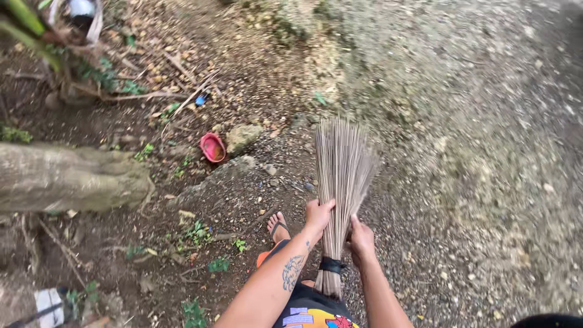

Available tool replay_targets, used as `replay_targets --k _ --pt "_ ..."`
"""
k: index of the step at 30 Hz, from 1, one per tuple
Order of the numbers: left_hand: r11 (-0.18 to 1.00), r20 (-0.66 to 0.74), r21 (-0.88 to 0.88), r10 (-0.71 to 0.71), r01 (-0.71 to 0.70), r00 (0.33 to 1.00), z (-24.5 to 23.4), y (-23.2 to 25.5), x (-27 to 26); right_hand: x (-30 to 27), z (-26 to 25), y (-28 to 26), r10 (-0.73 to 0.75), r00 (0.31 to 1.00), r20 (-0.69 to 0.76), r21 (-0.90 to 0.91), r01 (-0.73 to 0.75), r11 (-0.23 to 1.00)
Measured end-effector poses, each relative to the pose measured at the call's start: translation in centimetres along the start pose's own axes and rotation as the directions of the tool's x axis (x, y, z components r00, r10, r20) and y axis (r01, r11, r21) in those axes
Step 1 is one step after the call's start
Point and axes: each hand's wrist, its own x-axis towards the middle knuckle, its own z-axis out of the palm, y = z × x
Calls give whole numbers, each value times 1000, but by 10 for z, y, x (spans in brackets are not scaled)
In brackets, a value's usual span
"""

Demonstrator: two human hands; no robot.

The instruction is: The person sweeps the outdoor ground and debris using a handheld stick broom.

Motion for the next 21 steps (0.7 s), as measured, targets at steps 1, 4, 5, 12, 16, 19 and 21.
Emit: replay_targets --k 1,4,5,12,16,19,21 --pt "1000 -23 -14 -5 5 1000 -12 20 7 -6 22 -15 45 995 92 -99 -36 994" --pt "962 -241 259 -21 85 970 -46 74 35 -25 90 -42 8 943 333 -296 96 950" --pt "935 -301 350 49 62 952 -58 88 42 -33 112 -48 -63 870 490 -345 260 902" --pt "936 -489 312 12 162 872 -174 137 95 -21 223 -60 229 724 651 -574 272 772" --pt "970 -504 235 66 64 861 -232 127 111 8 279 -38 116 684 720 -643 595 482" --pt "990 -425 -126 10 -69 905 -279 132 123 18 326 -30 136 667 732 -631 590 503" --pt "989 -463 -150 -52 -20 885 -304 149 136 32 361 -31 174 697 696 -659 523 541"
